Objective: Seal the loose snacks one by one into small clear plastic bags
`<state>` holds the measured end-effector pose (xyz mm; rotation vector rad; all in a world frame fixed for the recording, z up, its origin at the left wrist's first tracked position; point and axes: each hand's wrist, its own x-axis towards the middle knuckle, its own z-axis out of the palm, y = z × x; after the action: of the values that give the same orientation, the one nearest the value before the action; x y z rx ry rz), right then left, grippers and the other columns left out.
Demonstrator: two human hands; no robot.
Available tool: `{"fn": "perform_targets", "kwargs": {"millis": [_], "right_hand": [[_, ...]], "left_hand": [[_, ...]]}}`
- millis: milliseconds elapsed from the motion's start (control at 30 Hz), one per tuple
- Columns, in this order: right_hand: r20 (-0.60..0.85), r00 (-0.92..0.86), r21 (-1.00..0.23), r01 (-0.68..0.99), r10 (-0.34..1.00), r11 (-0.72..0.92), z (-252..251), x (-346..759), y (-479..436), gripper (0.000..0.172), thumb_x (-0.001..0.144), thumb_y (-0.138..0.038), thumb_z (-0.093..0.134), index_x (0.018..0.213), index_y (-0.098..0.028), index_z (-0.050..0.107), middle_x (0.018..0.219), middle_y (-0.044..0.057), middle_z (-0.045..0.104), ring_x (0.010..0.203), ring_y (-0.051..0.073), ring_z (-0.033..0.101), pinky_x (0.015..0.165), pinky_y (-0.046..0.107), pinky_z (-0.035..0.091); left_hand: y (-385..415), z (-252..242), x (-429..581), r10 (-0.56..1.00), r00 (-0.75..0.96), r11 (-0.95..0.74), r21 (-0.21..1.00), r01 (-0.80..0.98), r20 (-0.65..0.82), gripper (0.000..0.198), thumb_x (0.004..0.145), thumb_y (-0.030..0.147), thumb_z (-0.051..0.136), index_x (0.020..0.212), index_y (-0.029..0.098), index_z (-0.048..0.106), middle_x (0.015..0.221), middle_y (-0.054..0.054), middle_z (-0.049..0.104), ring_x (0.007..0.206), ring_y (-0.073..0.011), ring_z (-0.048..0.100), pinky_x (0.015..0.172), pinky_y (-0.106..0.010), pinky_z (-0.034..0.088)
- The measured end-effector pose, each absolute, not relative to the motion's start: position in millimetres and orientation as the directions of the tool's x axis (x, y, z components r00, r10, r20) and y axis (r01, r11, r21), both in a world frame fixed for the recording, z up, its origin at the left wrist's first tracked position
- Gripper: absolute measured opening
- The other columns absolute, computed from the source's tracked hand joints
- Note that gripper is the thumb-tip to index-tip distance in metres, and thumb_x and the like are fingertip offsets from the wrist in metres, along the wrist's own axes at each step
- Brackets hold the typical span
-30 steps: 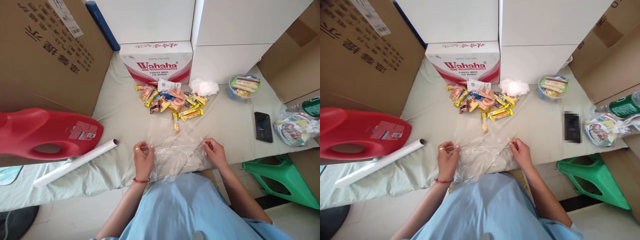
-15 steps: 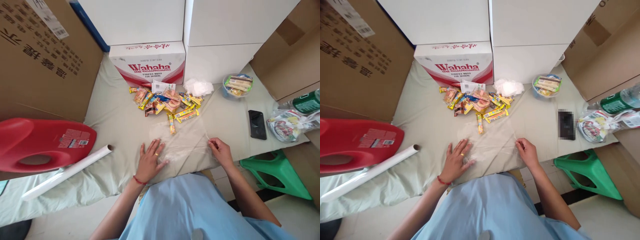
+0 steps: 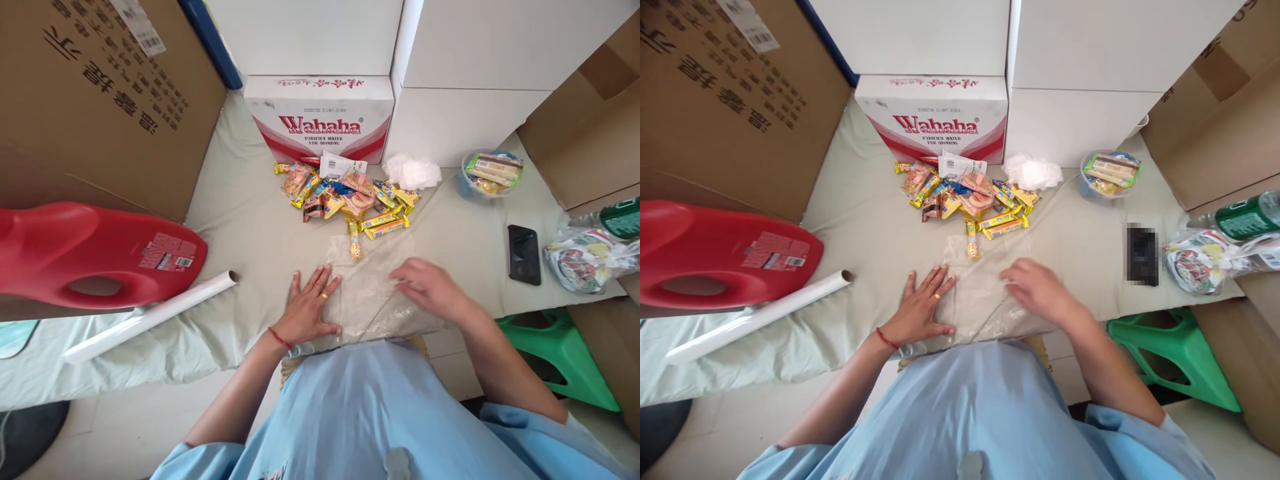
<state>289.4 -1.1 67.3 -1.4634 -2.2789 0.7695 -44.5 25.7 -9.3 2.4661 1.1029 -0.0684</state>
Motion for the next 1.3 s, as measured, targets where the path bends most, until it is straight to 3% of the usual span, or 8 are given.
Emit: {"fn": "perform_targets", "kwargs": {"millis": [167,267,400,633,833,1033,1200,1300], "right_hand": [[-0.168,-0.827,-0.532,0.535,0.537,0.656,37,179,-8,0.026,0.099,-0.023,0.057,0.123,-0.025,0.069,0.129,0.007,0.068,0.087,0.018,0.068,0.075,0.028,0.050],[-0.157,-0.848,-0.476,0.515,0.507,0.713,21,158,-18,0.032,0.098,-0.026,0.060,0.130,-0.026,0.065,0.153,0.010,0.054,0.083,0.016,0.070,0.072,0.028,0.051],[-0.110,-0.856,-0.433,0.499,0.505,0.751,12,157,-26,0.035,0.100,-0.031,0.059,0.134,-0.024,0.063,0.161,0.009,0.047,0.092,0.019,0.072,0.078,0.033,0.054],[-0.129,-0.819,-0.466,0.547,0.558,0.695,4,148,-36,0.037,0.101,-0.034,0.059,0.137,-0.023,0.061,0.146,0.008,0.062,0.099,0.021,0.071,0.081,0.033,0.055],[-0.179,-0.784,-0.596,0.567,0.594,0.569,2,148,-37,0.032,0.099,-0.025,0.060,0.129,-0.018,0.069,0.121,0.010,0.073,0.107,0.024,0.070,0.090,0.034,0.056],[-0.124,-0.712,-0.830,0.456,0.691,0.322,10,172,-45,0.042,0.102,-0.025,0.055,0.143,-0.017,0.061,0.154,0.014,0.054,0.135,0.024,0.059,0.113,0.037,0.048],[-0.185,-0.633,-0.893,0.428,0.751,0.140,20,208,-61,0.049,0.103,-0.034,0.056,0.150,-0.019,0.054,0.169,0.015,0.033,0.156,0.026,0.034,0.124,0.045,0.037],[-0.214,-0.618,-0.920,0.387,0.756,0.056,25,224,-67,0.052,0.104,-0.040,0.056,0.153,-0.025,0.050,0.172,0.013,0.027,0.148,0.025,0.046,0.120,0.045,0.042]], "left_hand": [[35,-3,-54,0.680,0.706,-0.568,0.468,0.677,-0.197,0.100,0.082,0.036,0.070,0.166,0.025,0.018,0.173,-0.019,0.017,0.160,-0.0378,0.020,0.123,-0.072,0.003],[42,5,-66,0.642,0.742,-0.550,0.558,0.621,-0.194,0.095,0.079,0.019,0.061,0.165,0.027,0.023,0.173,-0.013,0.020,0.161,-0.0330,0.020,0.126,-0.066,0.006],[50,9,-72,0.724,0.672,-0.463,0.613,0.641,-0.156,0.065,0.090,0.025,0.049,0.155,0.025,0.045,0.168,-0.011,0.037,0.157,-0.0275,0.031,0.127,-0.058,0.021],[40,26,-10,0.927,0.365,-0.350,0.146,0.925,-0.087,0.028,0.093,0.024,0.053,0.108,0.013,0.075,0.123,-0.021,0.066,0.118,-0.0386,0.054,0.094,-0.054,0.048],[35,27,17,0.916,0.388,-0.376,0.118,0.919,-0.100,0.039,0.096,0.009,0.038,0.110,0.012,0.074,0.105,-0.020,0.068,0.106,-0.0338,0.059,0.090,-0.050,0.046],[24,-4,2,0.967,0.250,-0.254,0.238,0.937,0.051,0.055,0.106,0.032,0.036,0.157,0.014,0.041,0.152,-0.023,0.054,0.142,-0.0342,0.048,0.120,-0.066,0.021],[15,-19,-1,0.972,0.236,-0.233,0.260,0.937,0.021,0.066,0.104,0.048,0.042,0.161,0.016,0.033,0.168,-0.023,0.030,0.155,-0.0366,0.032,0.122,-0.075,0.002],[14,-21,-2,0.963,0.257,-0.269,0.259,0.928,0.079,0.062,0.104,0.045,0.044,0.158,0.015,0.038,0.168,-0.025,0.030,0.156,-0.0375,0.030,0.122,-0.075,0.008]]}}
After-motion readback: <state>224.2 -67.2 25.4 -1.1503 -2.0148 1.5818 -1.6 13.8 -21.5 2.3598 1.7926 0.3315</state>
